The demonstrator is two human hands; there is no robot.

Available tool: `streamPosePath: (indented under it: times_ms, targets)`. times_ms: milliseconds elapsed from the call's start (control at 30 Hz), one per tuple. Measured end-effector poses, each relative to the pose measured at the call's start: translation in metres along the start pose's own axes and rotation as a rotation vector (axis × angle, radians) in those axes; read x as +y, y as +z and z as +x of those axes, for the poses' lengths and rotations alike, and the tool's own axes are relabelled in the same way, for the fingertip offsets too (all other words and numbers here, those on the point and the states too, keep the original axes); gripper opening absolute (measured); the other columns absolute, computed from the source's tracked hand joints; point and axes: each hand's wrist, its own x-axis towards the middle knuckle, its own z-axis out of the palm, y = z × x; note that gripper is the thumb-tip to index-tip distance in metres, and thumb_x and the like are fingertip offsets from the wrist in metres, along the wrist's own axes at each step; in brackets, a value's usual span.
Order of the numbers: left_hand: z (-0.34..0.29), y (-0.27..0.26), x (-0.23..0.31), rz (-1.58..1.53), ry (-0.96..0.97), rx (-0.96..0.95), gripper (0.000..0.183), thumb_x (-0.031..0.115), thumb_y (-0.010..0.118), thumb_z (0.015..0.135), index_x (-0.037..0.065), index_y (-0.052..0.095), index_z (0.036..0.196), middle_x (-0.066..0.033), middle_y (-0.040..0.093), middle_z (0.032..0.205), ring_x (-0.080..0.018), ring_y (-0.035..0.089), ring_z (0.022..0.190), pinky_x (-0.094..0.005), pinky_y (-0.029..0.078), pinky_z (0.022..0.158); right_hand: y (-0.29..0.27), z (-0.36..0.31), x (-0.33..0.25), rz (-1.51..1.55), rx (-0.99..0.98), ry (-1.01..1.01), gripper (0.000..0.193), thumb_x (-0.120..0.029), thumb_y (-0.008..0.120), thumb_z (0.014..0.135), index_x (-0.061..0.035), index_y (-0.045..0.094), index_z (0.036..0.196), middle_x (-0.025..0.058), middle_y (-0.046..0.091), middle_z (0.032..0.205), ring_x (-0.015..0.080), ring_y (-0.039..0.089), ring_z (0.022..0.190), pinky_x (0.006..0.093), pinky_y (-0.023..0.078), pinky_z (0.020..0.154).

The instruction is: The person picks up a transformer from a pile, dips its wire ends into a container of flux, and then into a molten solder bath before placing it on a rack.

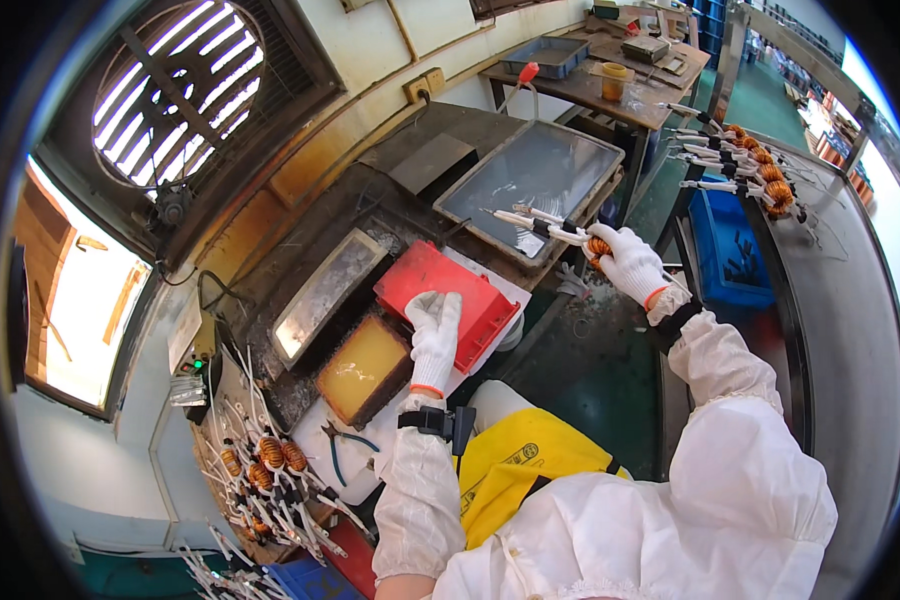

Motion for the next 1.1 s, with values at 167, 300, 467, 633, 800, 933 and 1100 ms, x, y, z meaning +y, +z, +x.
streamPosePath:
  times_ms: [167, 300, 467, 633, 800, 933, 1100]
  targets:
    - [0.0, 0.0, 0.001, 0.004, -0.006, -0.009, 0.059, 0.036, 0.067, 0.088, 0.002, 0.038, 0.126, -0.021, 0.051, 0.126, -0.0279, 0.051, 0.121, -0.0366, 0.04, 0.102, -0.003, -0.006, 0.014, 0.047, 0.032, 0.0, 0.04, -0.014, 0.055, 0.082, -0.0227, 0.055, 0.121, 0.0152, 0.057, 0.096, 0.0353, 0.06, 0.089, 0.0426, 0.05, 0.077]
    - [-0.001, 0.001, 0.002, 0.007, 0.002, -0.005, 0.058, 0.034, 0.068, 0.088, 0.002, 0.038, 0.127, -0.0215, 0.051, 0.126, -0.028, 0.051, 0.121, -0.0365, 0.04, 0.102, -0.019, -0.007, 0.018, 0.781, -0.209, 0.311, 0.045, -0.007, 0.051, 0.077, -0.0121, 0.055, 0.121, 0.0058, 0.058, 0.095, 0.0178, 0.06, 0.081, 0.0297, 0.049, 0.07]
    - [-0.002, -0.001, -0.002, -0.006, -0.01, -0.001, 0.057, 0.032, 0.068, 0.088, 0.002, 0.038, 0.127, -0.0219, 0.051, 0.127, -0.0288, 0.051, 0.122, -0.0377, 0.039, 0.103, -0.025, -0.031, 0.034, 1.588, -0.386, 0.384, 0.058, 0.002, 0.043, 0.065, 0.0036, 0.048, 0.123, 0.0164, 0.059, 0.11, 0.0264, 0.062, 0.094, 0.0343, 0.051, 0.09]
    - [-0.002, -0.003, 0.001, 0.001, -0.01, 0.005, 0.054, 0.028, 0.069, 0.088, 0.002, 0.04, 0.125, -0.0207, 0.051, 0.127, -0.0273, 0.05, 0.121, -0.0366, 0.038, 0.104, -0.013, -0.047, 0.052, 1.773, -0.488, 0.312, 0.068, -0.003, 0.045, 0.064, 0.0054, 0.043, 0.131, 0.0167, 0.059, 0.115, 0.0251, 0.06, 0.101, 0.0344, 0.047, 0.095]
    - [0.001, -0.003, 0.0, -0.027, -0.021, -0.007, 0.055, 0.026, 0.07, 0.087, 0.002, 0.04, 0.126, -0.0191, 0.05, 0.128, -0.0258, 0.049, 0.122, -0.0358, 0.038, 0.104, -0.007, -0.053, 0.062, 1.84, -0.42, 0.345, 0.064, -0.002, 0.047, 0.066, 0.0047, 0.044, 0.13, 0.0158, 0.059, 0.112, 0.0253, 0.061, 0.097, 0.037, 0.051, 0.09]
    - [-0.001, -0.002, 0.003, -0.003, -0.018, 0.003, 0.056, 0.027, 0.07, 0.087, 0.002, 0.039, 0.126, -0.0194, 0.05, 0.128, -0.0263, 0.049, 0.122, -0.0362, 0.038, 0.104, -0.011, -0.051, 0.069, 1.666, -0.4, 0.491, 0.055, 0.0, 0.045, 0.073, 0.0008, 0.045, 0.128, 0.0152, 0.06, 0.11, 0.0271, 0.066, 0.082, 0.0424, 0.06, 0.071]
    - [-0.002, -0.001, 0.006, 0.022, -0.017, -0.018, 0.057, 0.029, 0.069, 0.088, 0.001, 0.039, 0.127, -0.0211, 0.049, 0.129, -0.028, 0.049, 0.123, -0.0367, 0.037, 0.105, -0.033, -0.047, 0.037, 0.979, -0.123, 0.555, 0.048, -0.003, 0.046, 0.075, -0.007, 0.055, 0.121, 0.0079, 0.06, 0.091, 0.0139, 0.062, 0.074, 0.027, 0.053, 0.06]
